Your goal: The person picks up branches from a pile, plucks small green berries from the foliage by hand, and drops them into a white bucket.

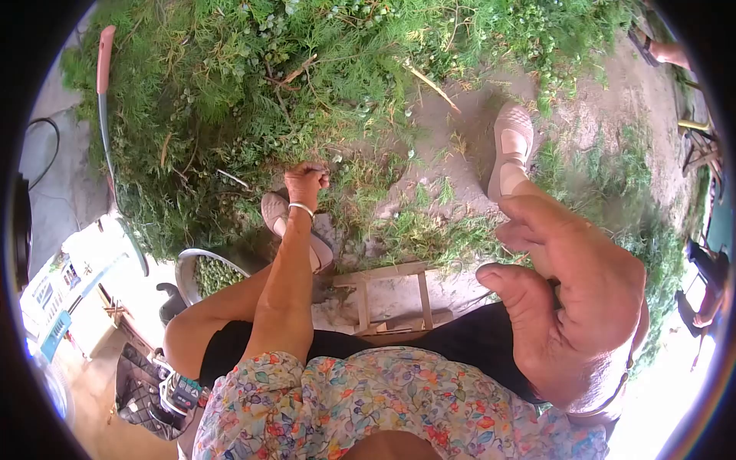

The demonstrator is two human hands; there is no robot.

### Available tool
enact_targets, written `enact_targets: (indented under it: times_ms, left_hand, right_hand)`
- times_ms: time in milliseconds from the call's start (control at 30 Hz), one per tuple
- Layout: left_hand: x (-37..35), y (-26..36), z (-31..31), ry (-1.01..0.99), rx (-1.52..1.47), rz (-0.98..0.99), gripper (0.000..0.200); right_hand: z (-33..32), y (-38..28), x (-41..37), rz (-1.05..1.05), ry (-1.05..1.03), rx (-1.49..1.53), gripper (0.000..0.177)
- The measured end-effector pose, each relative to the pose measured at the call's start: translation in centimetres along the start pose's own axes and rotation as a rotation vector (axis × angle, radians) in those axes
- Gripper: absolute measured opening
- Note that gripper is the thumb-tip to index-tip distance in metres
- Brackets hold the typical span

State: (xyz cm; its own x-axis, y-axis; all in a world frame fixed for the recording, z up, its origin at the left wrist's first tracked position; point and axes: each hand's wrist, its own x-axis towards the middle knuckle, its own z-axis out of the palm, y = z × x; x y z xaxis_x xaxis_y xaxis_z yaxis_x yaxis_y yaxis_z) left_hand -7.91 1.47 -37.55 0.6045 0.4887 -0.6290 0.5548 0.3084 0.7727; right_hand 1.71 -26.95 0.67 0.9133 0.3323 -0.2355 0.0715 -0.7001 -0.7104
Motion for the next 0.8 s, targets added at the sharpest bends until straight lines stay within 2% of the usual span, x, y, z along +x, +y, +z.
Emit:
enact_targets:
  times_ms: [167,233,267,300,367,400,567,633,667,700,767,800]
  left_hand:
    - [1.2,0.9,1.6,-0.025,0.13,0.059,0.004]
    - [0.9,0.6,3.1,0.037,0.833,0.405,0.014]
    - [0.8,-0.1,3.5,0.015,1.015,0.329,0.03]
    - [0.5,-1.0,4.0,0.01,1.012,0.326,0.03]
    - [-0.3,-2.7,4.9,0.154,1.201,0.344,0.036]
    - [-1.6,-2.0,5.5,0.194,1.183,0.329,0.039]
    - [0.7,-3.2,5.2,0.166,1.144,0.399,0.03]
    - [0.5,0.1,5.3,0.028,0.431,-0.106,0.019]
    - [-0.4,2.2,5.1,-0.083,0.029,-0.212,0.016]
    - [-0.6,3.2,5.0,-0.089,0.028,-0.197,0.016]
    - [-0.9,5.3,5.2,-0.295,-0.533,-0.175,0.015]
    - [-1.5,6.9,5.5,-0.358,-0.537,-0.18,0.018]
  right_hand:
    - [0.2,-0.1,0.2,-0.016,-0.01,-0.018,0.034]
    - [0.2,-0.1,0.4,-0.042,-0.025,-0.043,0.033]
    - [0.3,0.0,0.5,-0.062,-0.025,-0.055,0.033]
    - [0.3,0.1,0.5,-0.079,-0.025,-0.065,0.032]
    - [0.1,-0.1,0.6,-0.073,-0.041,-0.104,0.032]
    - [0.0,-0.2,0.6,-0.076,-0.055,-0.138,0.032]
    - [0.0,0.2,0.7,-0.116,-0.061,-0.152,0.032]
    - [-0.1,0.4,0.8,-0.143,-0.066,-0.158,0.032]
    - [-0.1,0.5,0.9,-0.137,-0.084,-0.125,0.032]
    - [-0.2,0.5,0.9,-0.134,-0.097,-0.094,0.033]
    - [-0.1,0.6,0.9,-0.089,-0.084,-0.027,0.034]
    - [0.0,0.6,0.9,-0.035,-0.084,0.041,0.034]
